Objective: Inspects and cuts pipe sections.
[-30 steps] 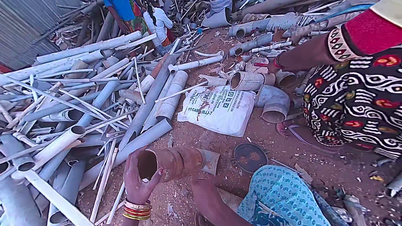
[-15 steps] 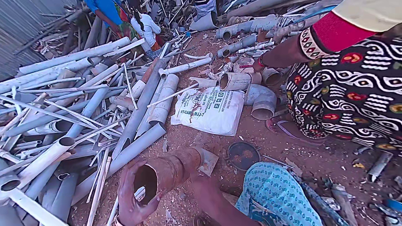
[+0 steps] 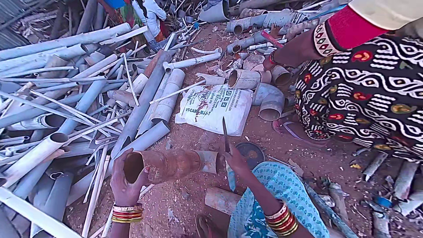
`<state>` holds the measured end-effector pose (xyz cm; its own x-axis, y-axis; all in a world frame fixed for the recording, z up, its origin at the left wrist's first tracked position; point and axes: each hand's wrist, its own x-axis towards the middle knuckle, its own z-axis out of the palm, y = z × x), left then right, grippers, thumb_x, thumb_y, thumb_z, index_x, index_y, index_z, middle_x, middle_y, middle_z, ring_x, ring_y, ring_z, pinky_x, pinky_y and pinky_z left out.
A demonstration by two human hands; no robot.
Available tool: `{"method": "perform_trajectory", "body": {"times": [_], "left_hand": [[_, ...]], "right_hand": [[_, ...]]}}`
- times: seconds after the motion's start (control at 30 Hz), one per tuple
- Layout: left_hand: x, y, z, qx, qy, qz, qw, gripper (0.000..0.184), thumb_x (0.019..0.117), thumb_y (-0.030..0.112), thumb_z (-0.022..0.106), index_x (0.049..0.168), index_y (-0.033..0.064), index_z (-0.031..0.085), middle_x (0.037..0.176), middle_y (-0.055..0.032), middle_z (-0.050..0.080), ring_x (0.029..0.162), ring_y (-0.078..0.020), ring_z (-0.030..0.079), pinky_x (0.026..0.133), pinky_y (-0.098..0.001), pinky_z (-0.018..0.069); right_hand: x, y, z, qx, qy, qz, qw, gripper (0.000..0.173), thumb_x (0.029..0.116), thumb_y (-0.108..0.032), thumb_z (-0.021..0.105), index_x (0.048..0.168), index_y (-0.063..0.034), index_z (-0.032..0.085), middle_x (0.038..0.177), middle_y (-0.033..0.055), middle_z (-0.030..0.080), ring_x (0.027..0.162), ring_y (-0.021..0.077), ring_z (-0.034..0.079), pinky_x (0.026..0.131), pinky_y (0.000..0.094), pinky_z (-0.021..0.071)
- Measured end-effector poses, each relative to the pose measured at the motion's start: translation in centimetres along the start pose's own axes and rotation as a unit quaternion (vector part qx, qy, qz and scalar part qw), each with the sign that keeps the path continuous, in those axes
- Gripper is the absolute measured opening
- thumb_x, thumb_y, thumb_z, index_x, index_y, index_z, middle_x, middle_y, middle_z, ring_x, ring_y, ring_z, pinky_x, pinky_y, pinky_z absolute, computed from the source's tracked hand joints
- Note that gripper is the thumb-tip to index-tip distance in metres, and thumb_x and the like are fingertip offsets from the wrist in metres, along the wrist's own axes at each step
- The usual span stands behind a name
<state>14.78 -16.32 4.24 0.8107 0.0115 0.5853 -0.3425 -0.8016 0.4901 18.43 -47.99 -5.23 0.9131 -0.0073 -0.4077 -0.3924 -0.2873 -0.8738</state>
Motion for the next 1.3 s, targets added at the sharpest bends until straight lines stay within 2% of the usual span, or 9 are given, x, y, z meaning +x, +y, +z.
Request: {"method": "perform_trajectory", "body": {"times": [0.03, 0.1, 0.2, 0.33, 0.5, 0.63, 0.9, 1.17, 1.3], "left_hand": [[0.0, 0.1, -0.1, -0.005, -0.006, -0.003, 1.000, 0.094, 0.0809, 0.062, 0.060, 0.135, -0.0136, 0.053, 0.133, -0.0315, 0.058, 0.126, -0.0239, 0.057, 0.109, -0.0329, 0.0407], [0.0, 0.5, 0.0, -0.012, -0.012, -0.002, 1.000, 0.093, 0.0804, 0.061, 0.061, 0.135, -0.0141, 0.053, 0.133, -0.0316, 0.058, 0.125, -0.0221, 0.057, 0.108, -0.0314, 0.0408], [0.2, 0.6, 0.2, -0.015, -0.011, 0.008, 1.000, 0.093, 0.0811, 0.061, 0.061, 0.134, -0.0149, 0.052, 0.133, -0.0319, 0.058, 0.125, -0.0200, 0.056, 0.108, -0.0291, 0.0402], [-0.1, -0.2, -0.1, -0.032, -0.009, 0.008, 0.999, 0.092, 0.0800, 0.059, 0.063, 0.133, -0.0154, 0.052, 0.132, -0.0295, 0.058, 0.123, -0.0140, 0.056, 0.107, -0.0240, 0.0398], [0.4, -0.8, -0.2, -0.041, -0.012, 0.013, 0.999, 0.092, 0.0801, 0.058, 0.063, 0.134, -0.0159, 0.051, 0.133, -0.0293, 0.057, 0.123, -0.0114, 0.055, 0.106, -0.0226, 0.0398], [0.3, -0.8, -0.2, -0.048, -0.018, 0.006, 0.999, 0.092, 0.0800, 0.056, 0.064, 0.134, -0.0164, 0.050, 0.134, -0.0294, 0.056, 0.123, -0.0105, 0.054, 0.106, -0.0217, 0.0391], [0.5, -0.5, -0.2, -0.052, -0.039, 0.035, 0.997, 0.097, 0.0807, 0.063, 0.064, 0.135, -0.0161, 0.049, 0.132, -0.0275, 0.057, 0.124, -0.0105, 0.054, 0.107, -0.0229, 0.0397], [0.8, -0.6, -0.3, -0.035, -0.054, 0.056, 0.996, 0.100, 0.0817, 0.070, 0.059, 0.133, -0.0150, 0.051, 0.132, -0.0283, 0.058, 0.124, -0.0149, 0.054, 0.108, -0.0271, 0.0396], [0.8, -0.3, 0.0, -0.020, -0.040, 0.071, 0.996, 0.098, 0.0815, 0.073, 0.057, 0.130, -0.0123, 0.056, 0.128, -0.0273, 0.061, 0.121, -0.0198, 0.057, 0.106, -0.0310, 0.0421]], "right_hand": [[0.0, 0.4, 0.0, -0.028, -0.007, 0.013, 1.000, 0.055, 0.1079, -0.008, 0.042, 0.158, 0.0031, 0.023, 0.129, 0.0267, 0.058, 0.101, 0.0309, 0.066, 0.090, 0.0439, 0.0522], [-0.6, 0.7, 1.4, -0.110, -0.068, 0.030, 0.991, 0.053, 0.1087, -0.010, 0.041, 0.157, 0.0054, 0.024, 0.143, 0.0316, 0.051, 0.127, 0.0397, 0.056, 0.109, 0.0508, 0.0410], [-2.9, 0.3, 6.2, -0.185, -0.163, 0.007, 0.969, 0.044, 0.1104, -0.012, 0.038, 0.151, 0.0036, 0.036, 0.128, 0.0299, 0.059, 0.116, 0.0406, 0.062, 0.100, 0.0512, 0.0478], [-1.5, 2.7, 9.7, -0.255, -0.191, 0.076, 0.945, 0.053, 0.1034, -0.005, 0.051, 0.152, 0.0013, 0.029, 0.131, 0.0274, 0.059, 0.121, 0.0395, 0.062, 0.099, 0.0507, 0.0503], [-4.5, -0.8, 9.1, -0.226, -0.204, 0.022, 0.952, 0.045, 0.1081, -0.008, 0.043, 0.150, 0.0029, 0.034, 0.129, 0.0281, 0.060, 0.120, 0.0402, 0.062, 0.101, 0.0513, 0.0486], [-2.2, 1.9, 9.0, -0.240, -0.207, 0.068, 0.946, 0.042, 0.1061, -0.005, 0.044, 0.146, 0.0024, 0.035, 0.129, 0.0265, 0.059, 0.117, 0.0379, 0.063, 0.096, 0.0502, 0.0509], [-2.5, 0.3, 8.2, -0.228, -0.206, 0.050, 0.950, 0.045, 0.1072, -0.008, 0.043, 0.150, 0.0007, 0.031, 0.126, 0.0259, 0.060, 0.113, 0.0371, 0.065, 0.095, 0.0492, 0.0513], [-3.2, -1.6, 7.0, -0.227, -0.204, 0.008, 0.952, 0.045, 0.1101, -0.013, 0.040, 0.152, 0.0033, 0.035, 0.130, 0.0293, 0.059, 0.120, 0.0409, 0.061, 0.101, 0.0521, 0.0471], [-9.9, -6.4, 6.7, -0.263, -0.233, -0.085, 0.932, 0.043, 0.1081, -0.009, 0.042, 0.149, 0.0037, 0.036, 0.109, 0.0279, 0.066, 0.108, 0.0436, 0.066, 0.093, 0.0543, 0.0509]]}}
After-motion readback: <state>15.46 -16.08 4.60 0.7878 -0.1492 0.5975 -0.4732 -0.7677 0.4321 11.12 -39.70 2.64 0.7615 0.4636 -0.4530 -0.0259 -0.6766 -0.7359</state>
